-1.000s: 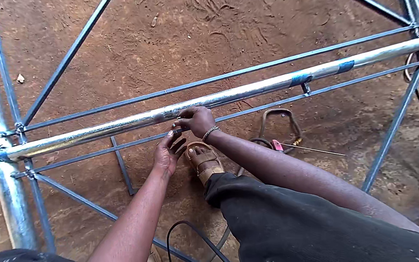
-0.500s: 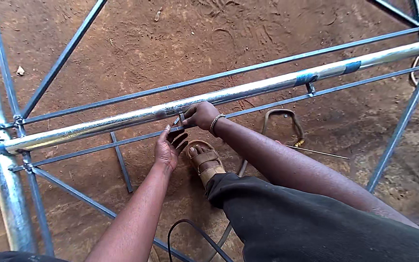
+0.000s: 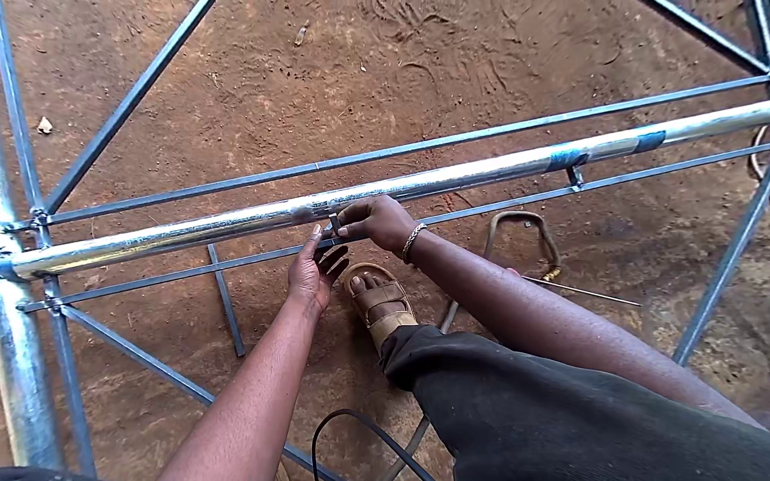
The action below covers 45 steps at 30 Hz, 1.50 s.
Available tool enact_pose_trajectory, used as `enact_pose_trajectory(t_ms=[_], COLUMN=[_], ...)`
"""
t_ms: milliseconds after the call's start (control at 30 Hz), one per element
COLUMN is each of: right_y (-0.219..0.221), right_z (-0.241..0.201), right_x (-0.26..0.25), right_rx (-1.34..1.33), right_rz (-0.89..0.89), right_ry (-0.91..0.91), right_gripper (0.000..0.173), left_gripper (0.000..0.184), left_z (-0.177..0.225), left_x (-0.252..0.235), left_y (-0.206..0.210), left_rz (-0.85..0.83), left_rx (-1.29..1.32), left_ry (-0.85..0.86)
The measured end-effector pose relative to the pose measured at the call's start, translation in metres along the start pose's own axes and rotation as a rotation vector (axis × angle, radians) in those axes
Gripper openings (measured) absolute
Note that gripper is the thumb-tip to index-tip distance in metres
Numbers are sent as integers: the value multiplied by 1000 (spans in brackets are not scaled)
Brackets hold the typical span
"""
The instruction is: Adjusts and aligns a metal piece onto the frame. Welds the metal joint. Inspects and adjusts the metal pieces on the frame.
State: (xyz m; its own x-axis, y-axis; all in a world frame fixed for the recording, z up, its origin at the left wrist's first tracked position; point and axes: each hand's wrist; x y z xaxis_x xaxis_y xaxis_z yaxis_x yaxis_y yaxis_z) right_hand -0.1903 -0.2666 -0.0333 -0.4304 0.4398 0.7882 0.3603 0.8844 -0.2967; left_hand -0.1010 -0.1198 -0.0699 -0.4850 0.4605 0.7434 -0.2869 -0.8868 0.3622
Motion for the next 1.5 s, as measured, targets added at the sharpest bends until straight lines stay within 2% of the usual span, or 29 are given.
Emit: enact_pose_trajectory(t_ms=[167,267,300,500,567,700,800,833,933,967,1100,1200,1500], right_y=[-4,-10,-11,-8,-5,0,1,1,-1,-1,2,3,4], right_z=[13,20,22,27,26,24,19,16,8,6,4,6,6], right_x=[10,11,11,13,12,8,8,10,19,23,31,32,31], right_rx=[-347,-461,-476,-493,-462,-337,-391,-448,-588,-630,-813,-880,-947], right_rz=[-78,-135,-143,-9,55,187,205,191,54,-4,-191,-267,-290], right_ry=[-188,-269,-282,-308,-304,-169,-97,-95,-50,-30,-14,-34,-25], right_gripper=[24,55,61,28,22,19,19,21,47,48,31,33,32], left_gripper=[46,46,47,46,46,44,44,43,43,43,42,41,41], left_z=[1,1,1,3,3,3,1,0,0,0,0,1,1], left_x=[4,9,12,18,17,16,17,17,19,19,17,15,14], left_y=[-6,-6,-5,-1,-1,-4,-7,-7,-8,-9,-13,-14,-15], left_rz=[-54,-59,-65,-91,-84,-85,-101,-103,-107,-113,-112,-94,-75], left_rx=[-14,-13,-12,-11,-12,-25,-48,-47,-41,-44,-56,-49,-37], left_ry=[12,1,-3,-18,-20,-14,-13,-15,-26,-30,-29,-25,-23])
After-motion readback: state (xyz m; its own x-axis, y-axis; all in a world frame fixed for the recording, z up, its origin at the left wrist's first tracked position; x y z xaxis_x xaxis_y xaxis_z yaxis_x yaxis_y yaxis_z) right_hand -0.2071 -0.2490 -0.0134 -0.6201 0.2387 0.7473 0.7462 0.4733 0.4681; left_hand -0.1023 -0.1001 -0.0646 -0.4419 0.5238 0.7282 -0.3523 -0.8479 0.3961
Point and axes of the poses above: each hand's wrist, its own x-axis away from the middle knuckle, its own y-axis out of the palm, z = x × y, and after that the axes turned 15 degrees about y, right-handed
